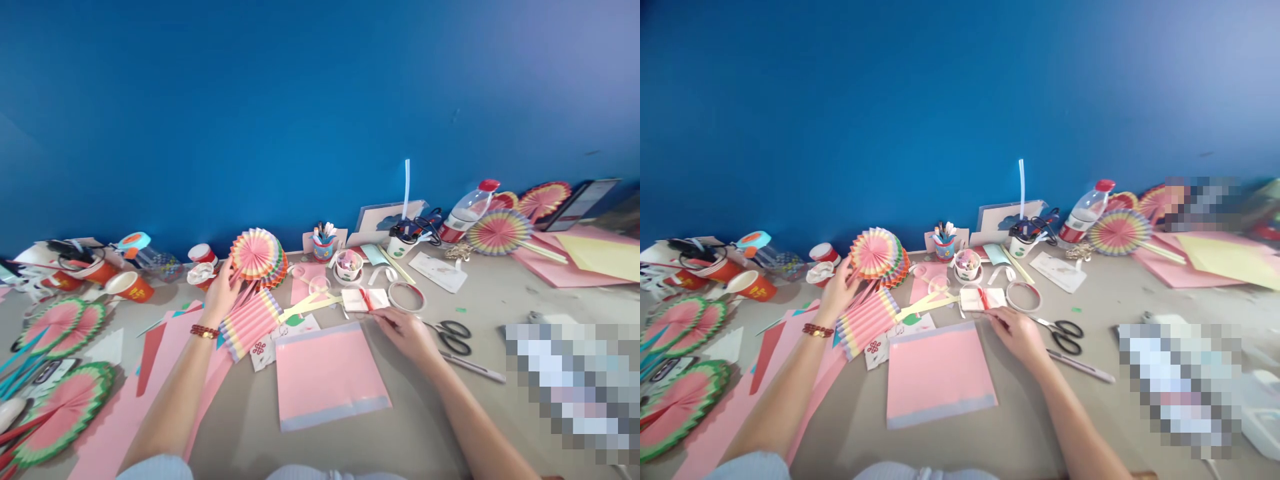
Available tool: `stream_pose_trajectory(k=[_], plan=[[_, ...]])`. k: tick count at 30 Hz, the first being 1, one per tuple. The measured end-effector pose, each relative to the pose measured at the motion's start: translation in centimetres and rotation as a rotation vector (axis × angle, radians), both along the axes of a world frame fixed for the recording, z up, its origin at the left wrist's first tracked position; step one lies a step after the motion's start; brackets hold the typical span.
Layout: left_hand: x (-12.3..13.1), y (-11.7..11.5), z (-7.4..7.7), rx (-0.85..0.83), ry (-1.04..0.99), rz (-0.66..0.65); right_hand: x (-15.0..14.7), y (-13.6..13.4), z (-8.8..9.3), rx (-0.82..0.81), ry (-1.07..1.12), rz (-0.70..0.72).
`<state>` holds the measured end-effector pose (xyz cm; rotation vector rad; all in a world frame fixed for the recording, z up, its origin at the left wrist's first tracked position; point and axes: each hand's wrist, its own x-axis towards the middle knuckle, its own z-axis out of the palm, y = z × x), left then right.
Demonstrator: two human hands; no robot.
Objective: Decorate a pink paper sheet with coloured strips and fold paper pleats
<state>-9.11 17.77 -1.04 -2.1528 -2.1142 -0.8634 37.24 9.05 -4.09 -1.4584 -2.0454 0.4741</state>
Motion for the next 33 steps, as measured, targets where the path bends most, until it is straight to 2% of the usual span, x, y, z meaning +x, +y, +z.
stream_pose_trajectory(k=[5,11,16,18,22,26,29,33], plan=[[-0.1,-0.1,-0.9,-0.107,0.048,-0.038,0.0,-0.1,0.1,-0.003,0.006,0.003],[-0.2,-1.7,0.5,-0.037,0.028,-0.085,-0.1,-0.2,0.1,-0.007,0.001,0.007],[1.7,-5.8,1.6,0.078,-0.015,-0.154,-0.3,-0.2,0.1,0.006,0.006,0.012],[3.0,-7.9,1.4,0.073,-0.029,-0.232,-0.5,-0.2,0.1,0.015,0.006,0.024],[5.3,-11.3,0.0,-0.008,-0.013,-0.44,-0.8,-0.4,-0.1,0.041,0.003,0.066],[7.1,-13.5,-0.8,-0.069,0.043,-0.483,-1.4,-0.7,0.3,0.149,0.017,0.18],[8.4,-15.0,-0.3,-0.096,0.127,-0.534,-2.1,-1.1,1.2,0.195,-0.005,0.333],[9.8,-16.7,0.3,-0.151,0.177,-0.627,-3.1,-2.0,2.5,0.163,-0.12,0.476]])
